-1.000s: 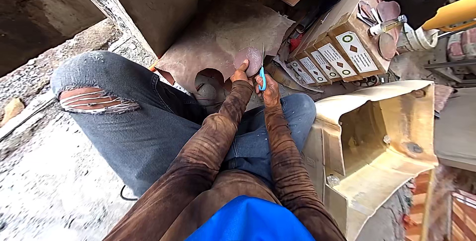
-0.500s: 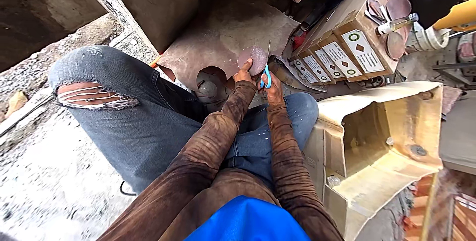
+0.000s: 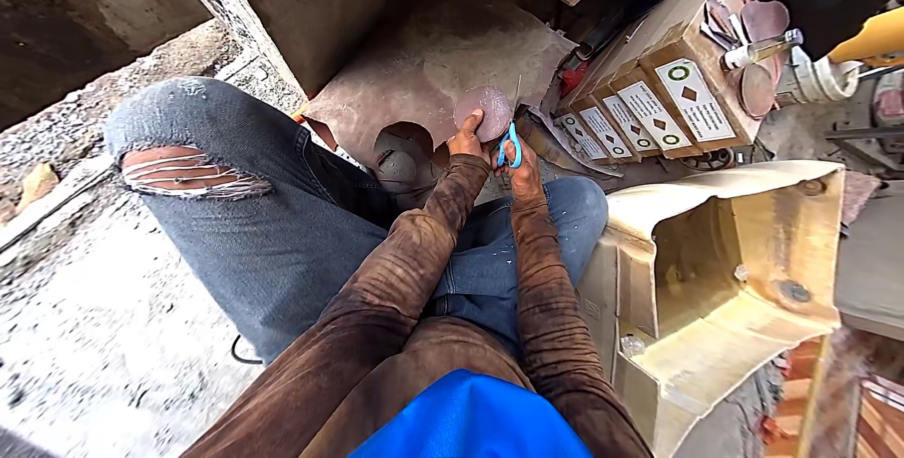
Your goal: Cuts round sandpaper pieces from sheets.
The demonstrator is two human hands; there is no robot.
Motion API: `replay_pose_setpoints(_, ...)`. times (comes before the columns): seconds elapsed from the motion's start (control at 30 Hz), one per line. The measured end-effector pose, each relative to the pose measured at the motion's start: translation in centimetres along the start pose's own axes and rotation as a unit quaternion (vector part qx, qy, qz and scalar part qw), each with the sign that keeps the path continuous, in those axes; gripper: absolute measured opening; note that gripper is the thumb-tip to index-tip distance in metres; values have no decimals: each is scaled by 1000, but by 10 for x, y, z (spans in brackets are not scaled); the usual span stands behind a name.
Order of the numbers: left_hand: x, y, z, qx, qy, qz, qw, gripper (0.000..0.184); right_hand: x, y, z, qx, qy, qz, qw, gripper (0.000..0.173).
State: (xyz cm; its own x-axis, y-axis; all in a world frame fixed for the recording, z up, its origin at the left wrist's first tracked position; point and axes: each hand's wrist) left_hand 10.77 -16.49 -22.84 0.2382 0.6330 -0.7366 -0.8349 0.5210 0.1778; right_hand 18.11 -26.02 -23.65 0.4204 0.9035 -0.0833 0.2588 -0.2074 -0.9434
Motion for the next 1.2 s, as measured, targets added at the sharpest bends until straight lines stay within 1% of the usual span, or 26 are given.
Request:
replay_pose_setpoints(0.1,2,-2,-2,0,-10,-4,1000,40,2,0,-1,8,-5,0,1000,48)
replay_pose_setpoints(0.23,0,-1,1,-2,13,2,1000,48,-2,-1,-1,17,-7,10,1000,49)
replay_pose_setpoints(0.3,0,-1,0,-5,17,1,1000,51,0,-1,-2,8,-17,6,1000,44)
replay_pose_setpoints(0.43,-3,6,3,12,39,-15,999,51,1,-2,-1,-8,-23,10,1000,45)
replay_pose_setpoints(0.57,3,12,0,38,37,-38,998,52,2,-3,-1,-29,-28,22,999,43)
replay_pose_setpoints(0.67,6,14,-1,47,46,-40,997,50,1,-7,2,-46,-28,22,998,40)
replay_pose_setpoints(0.83,6,15,-2,50,27,-36,998,43,2,-5,1,-38,-26,27,999,40)
replay_pose_setpoints(0.97,6,13,-3,53,17,-24,998,40,2,-6,1,-33,-26,26,999,37)
replay_pose_setpoints(1.1,9,13,-5,51,-13,-15,998,40,2,-6,1,-50,-22,18,998,39)
replay_pose_setpoints(1.2,10,12,-5,48,-13,-16,999,40,2,-5,1,-45,-23,21,999,37)
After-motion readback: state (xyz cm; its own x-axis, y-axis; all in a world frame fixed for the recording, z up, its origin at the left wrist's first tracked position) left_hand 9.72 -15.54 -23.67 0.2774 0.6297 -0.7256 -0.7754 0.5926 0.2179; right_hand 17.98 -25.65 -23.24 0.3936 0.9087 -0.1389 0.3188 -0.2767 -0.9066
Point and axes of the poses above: each hand's wrist, its own x-axis towards the middle knuckle, its own z-axis out of the palm, y = z × x, and after that the axes turned 4 degrees about -x, right-handed
